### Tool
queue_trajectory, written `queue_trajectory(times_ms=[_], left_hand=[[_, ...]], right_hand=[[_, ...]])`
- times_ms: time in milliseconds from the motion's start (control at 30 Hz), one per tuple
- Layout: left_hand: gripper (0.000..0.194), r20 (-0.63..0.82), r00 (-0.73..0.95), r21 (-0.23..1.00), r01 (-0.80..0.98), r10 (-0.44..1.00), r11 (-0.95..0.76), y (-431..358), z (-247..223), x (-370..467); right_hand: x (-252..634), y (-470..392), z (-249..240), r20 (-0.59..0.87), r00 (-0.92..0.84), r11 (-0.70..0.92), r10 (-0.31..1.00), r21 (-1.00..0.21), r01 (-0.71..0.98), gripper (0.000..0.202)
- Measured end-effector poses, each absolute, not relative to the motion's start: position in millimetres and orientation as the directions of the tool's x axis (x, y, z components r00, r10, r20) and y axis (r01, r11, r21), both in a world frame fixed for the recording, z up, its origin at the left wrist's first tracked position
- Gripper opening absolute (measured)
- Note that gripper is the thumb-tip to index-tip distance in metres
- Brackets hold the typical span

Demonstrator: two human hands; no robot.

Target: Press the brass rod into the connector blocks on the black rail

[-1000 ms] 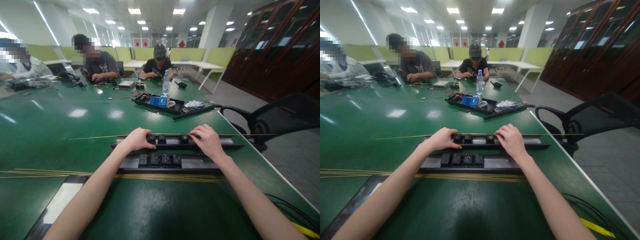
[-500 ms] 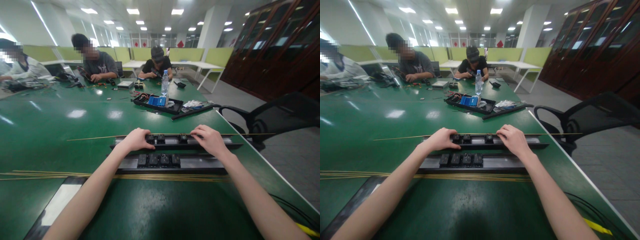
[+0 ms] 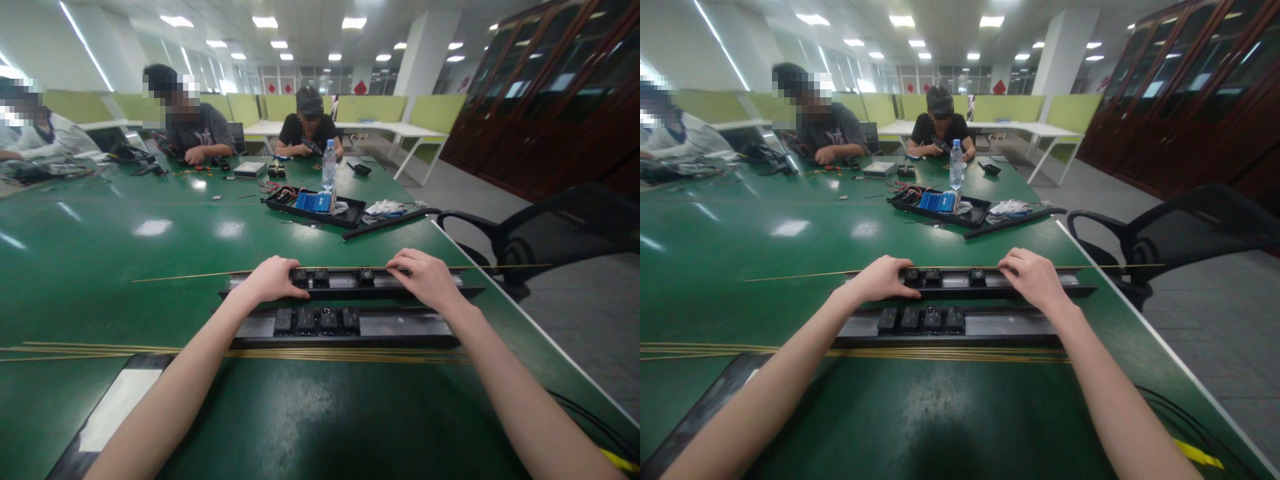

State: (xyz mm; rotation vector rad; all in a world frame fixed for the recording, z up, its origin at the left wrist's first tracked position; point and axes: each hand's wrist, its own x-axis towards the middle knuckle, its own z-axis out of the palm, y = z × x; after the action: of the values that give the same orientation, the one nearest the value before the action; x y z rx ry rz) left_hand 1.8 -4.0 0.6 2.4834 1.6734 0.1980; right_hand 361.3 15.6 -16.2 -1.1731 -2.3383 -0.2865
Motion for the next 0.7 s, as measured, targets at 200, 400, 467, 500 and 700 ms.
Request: queue_trajectory(times_ms=[200, 400, 467, 500, 700], left_hand=[[0.056, 0.026, 0.371, 0.195, 0.909, 0.928, -0.369, -5, 1, 2], [0.058, 0.027, 0.374, 0.188, 0.909, 0.927, -0.372, -4, 2, 2], [0.058, 0.027, 0.375, 0.188, 0.908, 0.927, -0.373, -4, 1, 2], [0.058, 0.027, 0.375, 0.188, 0.909, 0.927, -0.373, -4, 1, 2], [0.058, 0.025, 0.375, 0.186, 0.909, 0.927, -0.372, -4, 1, 1]], right_hand=[[365, 15, -14, 0.517, -0.493, 0.600, 0.700, -0.050, 0.798, 0.017], [370, 17, -13, 0.500, -0.493, 0.592, 0.712, -0.049, 0.805, 0.016], [371, 17, -12, 0.489, -0.494, 0.586, 0.720, -0.045, 0.809, 0.016], [372, 17, -12, 0.484, -0.492, 0.581, 0.724, -0.044, 0.812, 0.016], [374, 16, -8, 0.472, -0.489, 0.571, 0.734, -0.039, 0.820, 0.015]])
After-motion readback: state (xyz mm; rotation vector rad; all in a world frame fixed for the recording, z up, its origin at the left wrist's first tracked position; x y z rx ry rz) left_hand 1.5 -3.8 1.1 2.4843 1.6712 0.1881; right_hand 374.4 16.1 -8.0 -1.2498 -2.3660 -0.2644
